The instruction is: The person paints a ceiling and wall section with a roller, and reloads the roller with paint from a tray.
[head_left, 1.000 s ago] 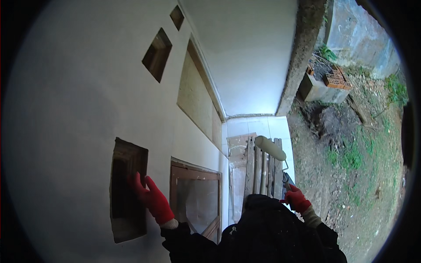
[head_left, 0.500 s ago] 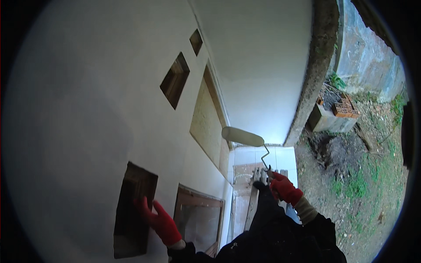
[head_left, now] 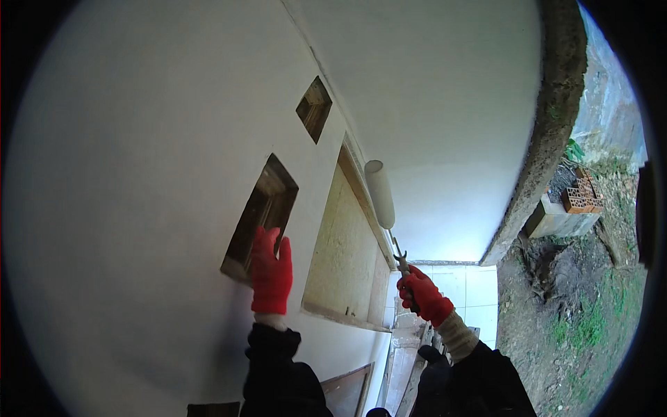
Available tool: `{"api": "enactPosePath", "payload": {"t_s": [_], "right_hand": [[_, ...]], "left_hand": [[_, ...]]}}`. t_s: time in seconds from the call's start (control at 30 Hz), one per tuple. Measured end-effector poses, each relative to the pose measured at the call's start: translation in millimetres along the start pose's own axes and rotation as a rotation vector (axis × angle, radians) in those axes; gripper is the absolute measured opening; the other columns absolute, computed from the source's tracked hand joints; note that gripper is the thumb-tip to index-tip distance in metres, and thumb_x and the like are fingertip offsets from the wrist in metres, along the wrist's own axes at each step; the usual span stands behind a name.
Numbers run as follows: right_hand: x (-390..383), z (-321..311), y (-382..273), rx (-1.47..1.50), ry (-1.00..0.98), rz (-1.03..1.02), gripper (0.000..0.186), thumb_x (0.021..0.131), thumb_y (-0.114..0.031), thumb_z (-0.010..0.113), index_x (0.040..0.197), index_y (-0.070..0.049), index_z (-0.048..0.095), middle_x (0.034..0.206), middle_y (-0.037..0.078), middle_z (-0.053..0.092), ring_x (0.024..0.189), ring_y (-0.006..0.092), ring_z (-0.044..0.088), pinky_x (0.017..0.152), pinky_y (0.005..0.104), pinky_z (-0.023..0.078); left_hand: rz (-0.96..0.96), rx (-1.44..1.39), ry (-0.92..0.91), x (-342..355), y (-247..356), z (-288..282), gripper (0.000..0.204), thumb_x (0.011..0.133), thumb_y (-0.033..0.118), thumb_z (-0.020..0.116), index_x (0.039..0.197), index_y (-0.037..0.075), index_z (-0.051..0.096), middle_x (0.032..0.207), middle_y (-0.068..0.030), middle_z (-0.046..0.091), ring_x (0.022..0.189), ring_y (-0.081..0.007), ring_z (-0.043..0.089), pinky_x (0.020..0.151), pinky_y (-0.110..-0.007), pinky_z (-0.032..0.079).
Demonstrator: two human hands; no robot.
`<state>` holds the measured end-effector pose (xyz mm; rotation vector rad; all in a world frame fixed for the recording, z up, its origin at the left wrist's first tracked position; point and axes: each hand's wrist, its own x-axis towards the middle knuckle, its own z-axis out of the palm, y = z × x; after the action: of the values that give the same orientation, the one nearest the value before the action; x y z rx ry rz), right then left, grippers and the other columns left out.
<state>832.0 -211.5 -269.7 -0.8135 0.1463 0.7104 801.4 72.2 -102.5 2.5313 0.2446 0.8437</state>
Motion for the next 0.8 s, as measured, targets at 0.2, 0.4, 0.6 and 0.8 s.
{"api": "enactPosePath", "payload": {"t_s": [0.2, 0.4, 0.6, 0.8], "right_hand": [[94.3, 24.5, -49.3, -0.092, -0.018, -0.003, 0.044, 0.091, -0.018, 0.045, 0.134, -0.017, 0.036, 0.073, 0.004, 0.05, 0.051, 0.0108, 0.043, 0.04, 0.0269, 0.039], [170.5, 50.1, -68.9, -0.068, -0.107, 0.009, 0.051, 0.095, -0.023, 0.041, 0.143, -0.024, 0.025, 0.072, 0.004, 0.05, 0.052, 0.0113, 0.044, 0.043, 0.0282, 0.041], [220.8, 68.2, -69.5, -0.081, -0.144, 0.078, 0.055, 0.094, -0.02, 0.041, 0.145, -0.024, 0.021, 0.069, 0.003, 0.048, 0.05, 0.013, 0.045, 0.043, 0.03, 0.042], [284.8, 81.0, -97.9, -0.094, -0.118, -0.054, 0.019, 0.094, -0.019, 0.04, 0.111, -0.013, 0.046, 0.063, 0.002, 0.045, 0.046, 0.0137, 0.044, 0.039, 0.032, 0.039]], "left_hand": [[-0.046, 0.064, -0.109, 82.1, -30.8, 54.0, 0.03, 0.086, 0.023, 0.06, 0.109, 0.003, 0.058, 0.118, -0.0203, 0.054, 0.095, -0.0285, 0.06, 0.081, -0.036, 0.049], [0.063, 0.056, -0.104, 118.7, -38.9, 88.5, 0.021, 0.086, 0.023, 0.06, 0.09, 0.003, 0.059, 0.09, -0.0129, 0.063, 0.074, -0.0235, 0.063, 0.066, -0.034, 0.05], [-0.009, 0.188, -0.118, 130.3, -53.2, 97.0, 0.02, 0.086, 0.022, 0.061, 0.081, 0.003, 0.057, 0.076, -0.0108, 0.059, 0.069, -0.0241, 0.06, 0.062, -0.036, 0.048], [0.12, 0.162, -0.077, 130.3, -52.0, 100.6, 0.016, 0.083, 0.019, 0.065, 0.081, 0.005, 0.058, 0.079, -0.0114, 0.06, 0.066, -0.0248, 0.059, 0.061, -0.035, 0.048]]}}
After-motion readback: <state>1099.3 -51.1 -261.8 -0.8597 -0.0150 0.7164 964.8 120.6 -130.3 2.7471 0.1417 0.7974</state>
